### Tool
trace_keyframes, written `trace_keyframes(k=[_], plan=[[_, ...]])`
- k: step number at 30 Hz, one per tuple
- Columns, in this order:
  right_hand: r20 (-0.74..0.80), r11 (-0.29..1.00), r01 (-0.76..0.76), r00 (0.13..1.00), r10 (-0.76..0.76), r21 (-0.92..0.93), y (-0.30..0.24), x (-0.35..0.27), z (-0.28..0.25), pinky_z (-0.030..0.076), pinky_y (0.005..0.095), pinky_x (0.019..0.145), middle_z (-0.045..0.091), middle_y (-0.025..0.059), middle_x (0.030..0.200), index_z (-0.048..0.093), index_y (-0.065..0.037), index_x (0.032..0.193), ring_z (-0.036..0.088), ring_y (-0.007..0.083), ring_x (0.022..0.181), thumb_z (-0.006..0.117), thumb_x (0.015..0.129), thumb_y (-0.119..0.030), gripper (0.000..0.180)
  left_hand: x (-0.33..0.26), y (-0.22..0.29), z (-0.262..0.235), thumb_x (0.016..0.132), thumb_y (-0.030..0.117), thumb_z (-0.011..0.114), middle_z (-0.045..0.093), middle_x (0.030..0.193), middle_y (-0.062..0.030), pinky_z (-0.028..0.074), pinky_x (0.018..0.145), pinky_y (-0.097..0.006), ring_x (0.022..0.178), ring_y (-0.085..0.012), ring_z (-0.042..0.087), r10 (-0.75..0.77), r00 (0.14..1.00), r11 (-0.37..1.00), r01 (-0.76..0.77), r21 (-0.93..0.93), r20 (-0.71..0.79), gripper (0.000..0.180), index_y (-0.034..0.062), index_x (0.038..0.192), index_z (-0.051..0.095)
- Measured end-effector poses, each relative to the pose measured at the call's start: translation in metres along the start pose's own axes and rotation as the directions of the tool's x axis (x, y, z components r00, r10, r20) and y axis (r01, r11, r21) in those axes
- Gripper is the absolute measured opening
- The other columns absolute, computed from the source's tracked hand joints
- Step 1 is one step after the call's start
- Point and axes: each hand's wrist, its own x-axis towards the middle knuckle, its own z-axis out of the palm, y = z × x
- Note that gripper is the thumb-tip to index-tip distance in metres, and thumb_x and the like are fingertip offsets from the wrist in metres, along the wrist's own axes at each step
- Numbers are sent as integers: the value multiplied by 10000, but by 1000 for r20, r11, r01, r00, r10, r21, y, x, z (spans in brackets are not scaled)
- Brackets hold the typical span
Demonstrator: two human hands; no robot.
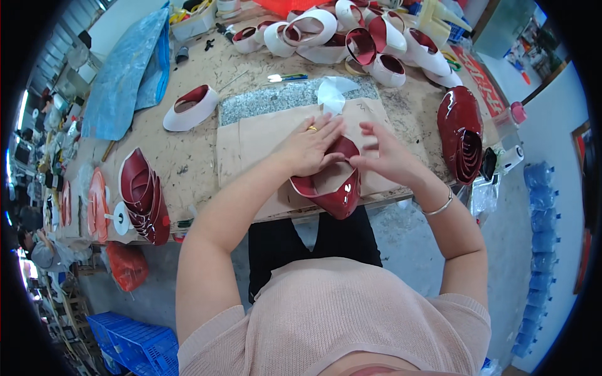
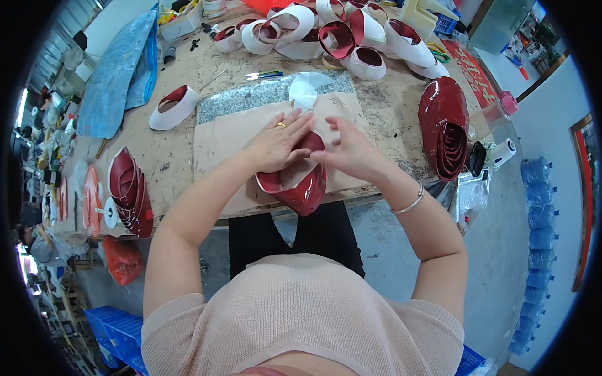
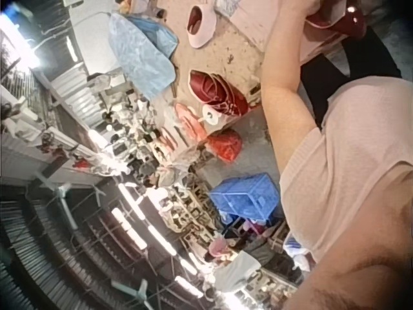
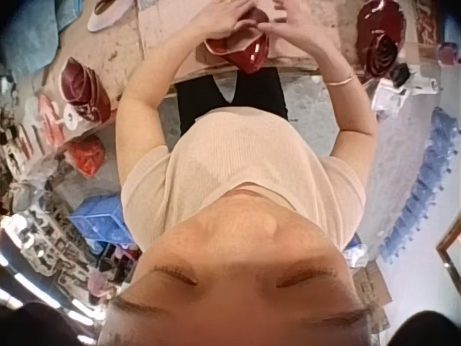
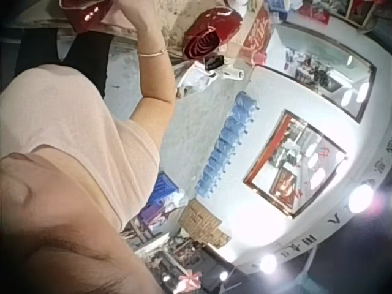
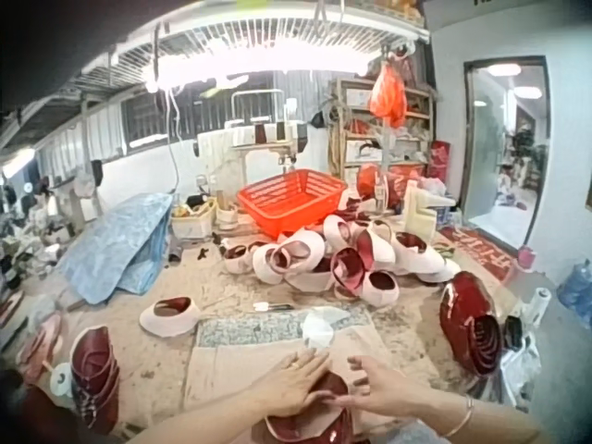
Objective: Assembling and cleaning red patent leather shoe uppers at a factory workbench.
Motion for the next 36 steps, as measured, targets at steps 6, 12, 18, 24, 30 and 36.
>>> trace_keyframes(k=[6, 12, 18, 24, 30, 36], plan=[[15, 951, 238, 971, -240, -199, -7, 26, 20, 514, 368, 839, 614, 240, 1114, 468, 20, 1290, 633, 334, 994, 633, 733, -15, 583, -51, 6, 10, 941, 411, 488, 182, 1557, -145, 100, 1154, -475, 1442, -346, 139, -337, 881, 940, 294, -173, -333, 696, 54, 1483, 238], [179, 283, 723, 490, -853, -631, -48, 45, 21, 479, 395, 912, 614, 154, 1167, 571, -36, 1199, 590, 314, 1074, 536, 818, -30, 384, -100, 24, 19, 908, 384, 532, 316, 1512, -110, 82, 1134, -556, 1417, -303, 246, -163, 978, 977, 141, -160, -128, 635, 69, 1433, 366], [329, 73, 674, 448, -831, -735, 9, 14, 29, 331, 435, 1067, 540, 90, 1293, 558, -41, 1227, 493, 240, 1219, 580, 807, -190, 446, -96, 44, 20, 928, 423, 487, 389, 1460, -105, 196, 1095, -589, 1356, -337, 335, -165, 950, 986, 154, -60, -267, 595, 53, 1389, 421], [60, 372, 308, 834, -549, -876, 49, -5, 30, 168, 503, 1123, 540, 38, 1329, 548, -108, 1285, 474, 194, 1248, 523, 918, -371, 453, -68, 47, 6, 836, 516, 593, 416, 1436, -104, 338, 1031, -512, 1203, -362, 451, -216, 953, 976, 212, -42, -212, 722, 35, 1356, 455], [-19, 473, 240, 878, -479, -848, 49, -11, 32, 171, 496, 1122, 546, 19, 1334, 571, -125, 1272, 418, 227, 1304, 526, 907, -405, 462, -90, 44, 12, 794, 568, 620, 396, 1465, -92, 341, 1037, -470, 1240, -360, 429, -82, 964, 994, 63, -85, -252, 770, 66, 1358, 468], [-93, 526, 237, 846, -525, -817, 40, -14, 66, 160, 487, 1126, 552, 17, 1323, 595, -112, 1246, 363, 269, 1346, 562, 887, -399, 462, -90, 52, 4, 781, 564, 637, 479, 1374, -95, 370, 995, -466, 1225, -321, 451, -106, 948, 993, 84, -85, -299, 752, 68, 1328, 500]])
